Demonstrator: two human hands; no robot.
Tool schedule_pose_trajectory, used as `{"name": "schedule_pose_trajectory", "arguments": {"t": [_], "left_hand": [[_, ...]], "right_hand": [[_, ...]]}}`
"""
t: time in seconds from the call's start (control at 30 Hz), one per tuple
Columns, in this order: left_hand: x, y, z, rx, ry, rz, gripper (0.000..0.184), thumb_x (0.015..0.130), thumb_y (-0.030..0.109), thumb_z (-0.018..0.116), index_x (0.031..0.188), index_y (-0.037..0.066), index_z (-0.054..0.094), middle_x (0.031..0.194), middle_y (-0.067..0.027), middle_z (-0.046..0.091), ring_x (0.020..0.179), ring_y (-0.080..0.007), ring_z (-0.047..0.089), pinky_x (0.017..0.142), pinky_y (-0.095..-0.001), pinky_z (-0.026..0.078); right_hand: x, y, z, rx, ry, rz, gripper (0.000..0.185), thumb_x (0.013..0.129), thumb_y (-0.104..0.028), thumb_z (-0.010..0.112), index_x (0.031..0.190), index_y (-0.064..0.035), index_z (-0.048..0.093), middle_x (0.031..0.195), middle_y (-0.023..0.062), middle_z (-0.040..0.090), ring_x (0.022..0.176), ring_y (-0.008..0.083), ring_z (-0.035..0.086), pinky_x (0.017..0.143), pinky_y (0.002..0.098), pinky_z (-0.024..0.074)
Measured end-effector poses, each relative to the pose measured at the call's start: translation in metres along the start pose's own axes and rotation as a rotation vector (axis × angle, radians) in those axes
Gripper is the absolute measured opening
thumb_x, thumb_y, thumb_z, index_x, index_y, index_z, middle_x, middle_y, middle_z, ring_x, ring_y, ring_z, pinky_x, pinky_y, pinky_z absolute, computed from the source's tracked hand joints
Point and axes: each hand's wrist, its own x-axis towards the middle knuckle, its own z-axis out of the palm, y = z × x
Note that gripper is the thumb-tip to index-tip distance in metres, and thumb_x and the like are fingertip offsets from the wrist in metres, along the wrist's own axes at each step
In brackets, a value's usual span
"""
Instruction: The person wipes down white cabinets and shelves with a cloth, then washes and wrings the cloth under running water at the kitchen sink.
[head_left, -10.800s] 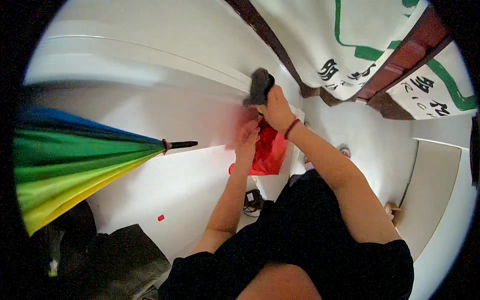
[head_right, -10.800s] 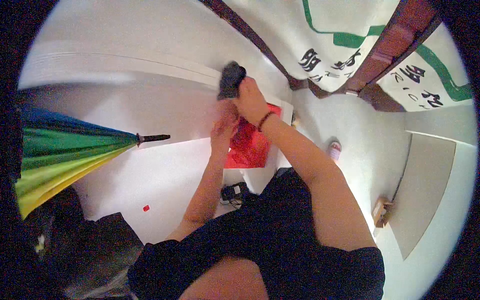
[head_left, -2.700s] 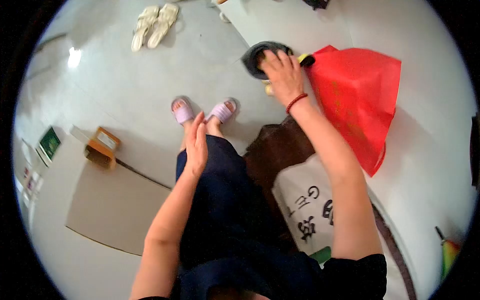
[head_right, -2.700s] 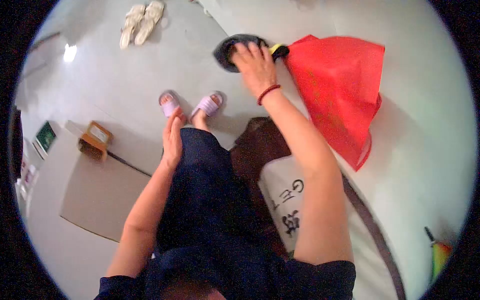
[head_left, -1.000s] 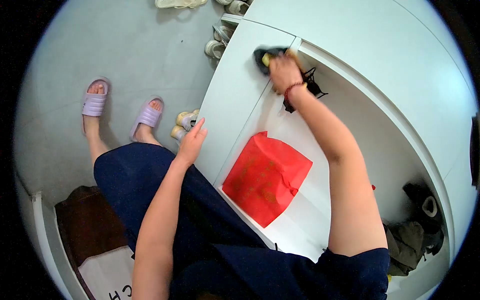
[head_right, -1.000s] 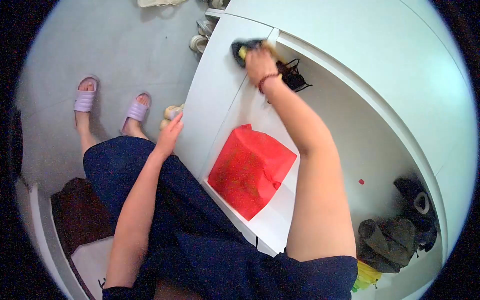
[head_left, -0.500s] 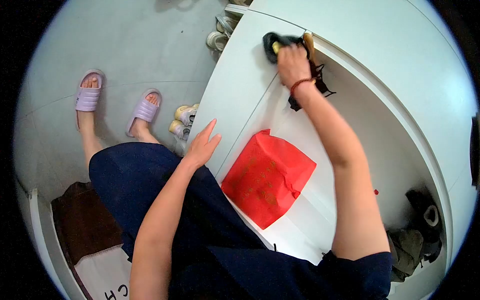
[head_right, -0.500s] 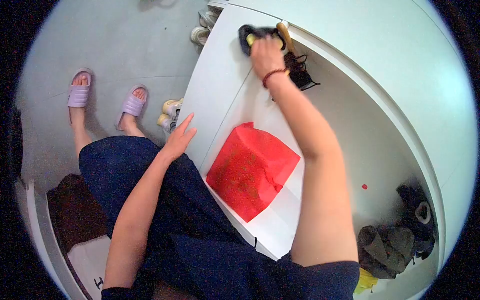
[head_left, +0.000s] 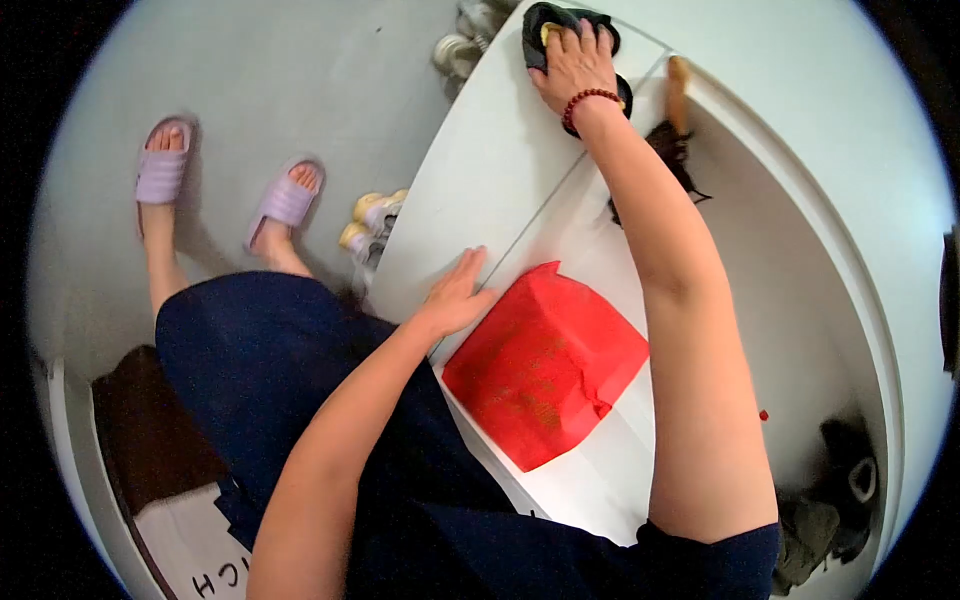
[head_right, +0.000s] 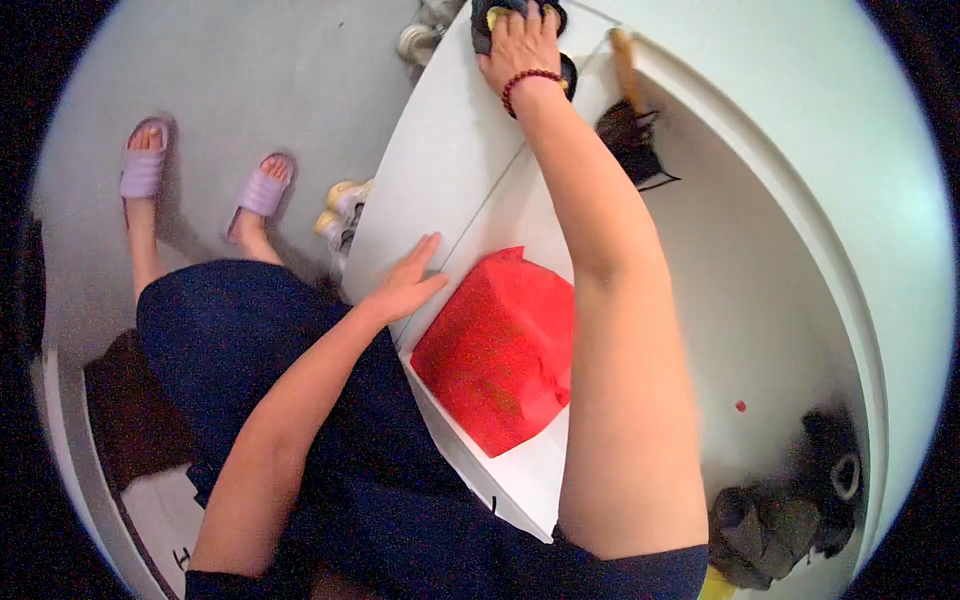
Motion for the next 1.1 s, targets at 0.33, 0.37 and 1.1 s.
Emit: {"name": "schedule_pose_trajectory", "arguments": {"t": [0.33, 0.37, 1.1], "left_hand": [[-0.016, -0.005, 0.019, 0.337, -0.239, -0.067, 0.090, 0.078, 0.037, 0.061, 0.148, 0.008, 0.012, 0.149, -0.0280, 0.014, 0.137, -0.0380, 0.024, 0.110, -0.0487, 0.024], [-0.019, -0.009, 0.020, 0.322, -0.219, -0.047, 0.092, 0.077, 0.036, 0.062, 0.148, 0.008, 0.009, 0.150, -0.0280, 0.012, 0.137, -0.0389, 0.023, 0.110, -0.0499, 0.023], [-0.010, 0.002, 0.003, 0.373, -0.323, -0.069, 0.095, 0.076, 0.033, 0.061, 0.149, 0.010, 0.004, 0.150, -0.0288, 0.010, 0.134, -0.0382, 0.031, 0.109, -0.0533, 0.021]], "right_hand": [[-0.166, -0.231, 0.085, 0.469, -0.545, -0.815, 0.035, 0.086, -0.026, 0.050, 0.110, -0.0076, 0.067, 0.124, 0.0093, 0.059, 0.126, 0.0248, 0.044, 0.110, 0.0448, 0.0245], [-0.136, -0.233, 0.104, 0.403, -0.603, -0.626, 0.032, 0.086, -0.024, 0.049, 0.105, -0.0071, 0.068, 0.118, 0.0105, 0.063, 0.124, 0.0251, 0.046, 0.110, 0.0442, 0.0254], [-0.004, -0.185, 0.105, 0.105, -0.155, -0.318, 0.033, 0.092, -0.020, 0.041, 0.115, -0.0087, 0.062, 0.117, 0.0117, 0.060, 0.117, 0.0266, 0.050, 0.100, 0.0479, 0.0302]]}}
